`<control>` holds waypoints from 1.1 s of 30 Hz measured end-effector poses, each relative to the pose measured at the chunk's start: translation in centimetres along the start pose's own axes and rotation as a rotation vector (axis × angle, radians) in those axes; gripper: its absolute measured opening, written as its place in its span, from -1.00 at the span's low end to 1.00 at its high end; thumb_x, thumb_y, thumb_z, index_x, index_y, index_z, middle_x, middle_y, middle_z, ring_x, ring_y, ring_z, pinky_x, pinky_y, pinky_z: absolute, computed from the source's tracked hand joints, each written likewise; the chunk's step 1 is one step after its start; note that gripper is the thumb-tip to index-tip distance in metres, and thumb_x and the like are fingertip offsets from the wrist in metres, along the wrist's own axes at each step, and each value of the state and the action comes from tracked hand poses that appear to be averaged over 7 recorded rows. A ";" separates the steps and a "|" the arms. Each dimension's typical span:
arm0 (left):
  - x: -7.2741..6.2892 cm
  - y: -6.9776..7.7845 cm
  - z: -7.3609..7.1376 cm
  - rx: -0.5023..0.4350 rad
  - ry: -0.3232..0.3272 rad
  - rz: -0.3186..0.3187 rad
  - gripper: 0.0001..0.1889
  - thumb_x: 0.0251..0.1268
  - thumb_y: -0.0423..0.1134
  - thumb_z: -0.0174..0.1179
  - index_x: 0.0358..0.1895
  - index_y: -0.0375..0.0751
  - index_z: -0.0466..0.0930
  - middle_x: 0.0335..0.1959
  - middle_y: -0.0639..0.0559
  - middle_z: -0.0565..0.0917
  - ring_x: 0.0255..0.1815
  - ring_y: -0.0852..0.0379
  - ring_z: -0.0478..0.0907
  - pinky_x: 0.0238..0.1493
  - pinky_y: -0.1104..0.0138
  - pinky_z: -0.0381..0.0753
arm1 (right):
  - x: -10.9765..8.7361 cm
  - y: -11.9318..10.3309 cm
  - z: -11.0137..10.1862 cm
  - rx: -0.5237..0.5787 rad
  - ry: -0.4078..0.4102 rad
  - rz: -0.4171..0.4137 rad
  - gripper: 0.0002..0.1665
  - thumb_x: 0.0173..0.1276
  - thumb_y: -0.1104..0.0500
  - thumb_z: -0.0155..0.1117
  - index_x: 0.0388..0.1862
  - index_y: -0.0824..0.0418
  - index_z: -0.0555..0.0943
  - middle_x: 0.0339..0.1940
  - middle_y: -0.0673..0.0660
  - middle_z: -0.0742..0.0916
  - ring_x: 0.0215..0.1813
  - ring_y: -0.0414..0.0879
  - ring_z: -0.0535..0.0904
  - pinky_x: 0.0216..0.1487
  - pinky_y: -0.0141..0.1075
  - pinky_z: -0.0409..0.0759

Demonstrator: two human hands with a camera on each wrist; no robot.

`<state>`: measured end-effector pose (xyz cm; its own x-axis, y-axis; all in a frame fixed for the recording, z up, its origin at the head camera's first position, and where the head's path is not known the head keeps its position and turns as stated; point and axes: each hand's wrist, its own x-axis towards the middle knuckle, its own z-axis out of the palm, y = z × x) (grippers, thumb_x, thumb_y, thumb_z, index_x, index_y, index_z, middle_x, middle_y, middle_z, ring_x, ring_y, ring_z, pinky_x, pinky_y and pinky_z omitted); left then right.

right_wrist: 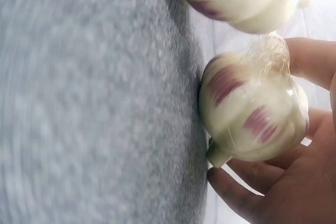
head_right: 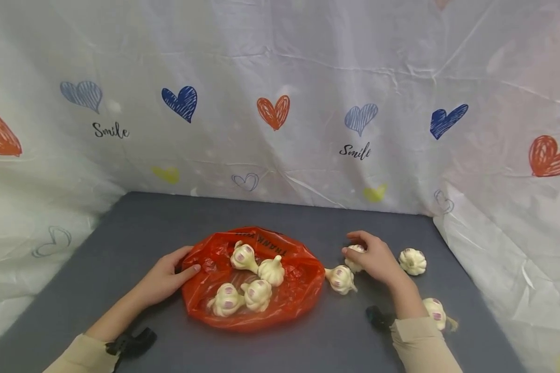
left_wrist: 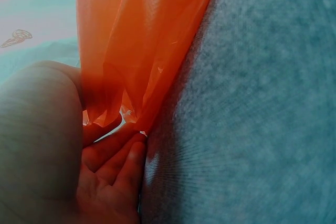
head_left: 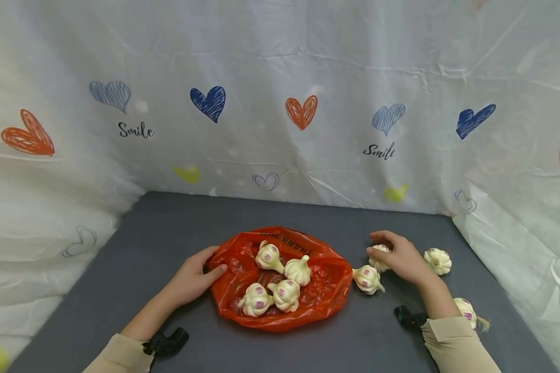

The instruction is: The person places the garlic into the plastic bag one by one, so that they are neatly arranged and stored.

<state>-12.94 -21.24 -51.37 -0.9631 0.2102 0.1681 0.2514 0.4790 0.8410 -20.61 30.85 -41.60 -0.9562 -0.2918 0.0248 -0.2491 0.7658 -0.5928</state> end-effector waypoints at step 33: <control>-0.1 -0.3 -0.1 -0.015 -0.008 0.018 -0.45 0.65 -0.06 0.32 0.55 -0.17 0.50 0.35 -0.08 0.68 0.21 0.02 0.70 0.20 0.14 0.70 | 0.0 0.2 0.1 -0.017 0.063 0.031 -0.43 0.54 -0.13 0.48 0.27 0.27 0.72 0.08 0.15 0.79 -0.01 0.00 0.63 -0.02 -0.08 0.59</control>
<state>-12.89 -21.52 -51.59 -0.9576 0.2252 0.1796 0.2673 0.4623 0.8455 -20.66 30.93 -41.82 -0.9710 -0.2317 0.0581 -0.2218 0.7839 -0.5799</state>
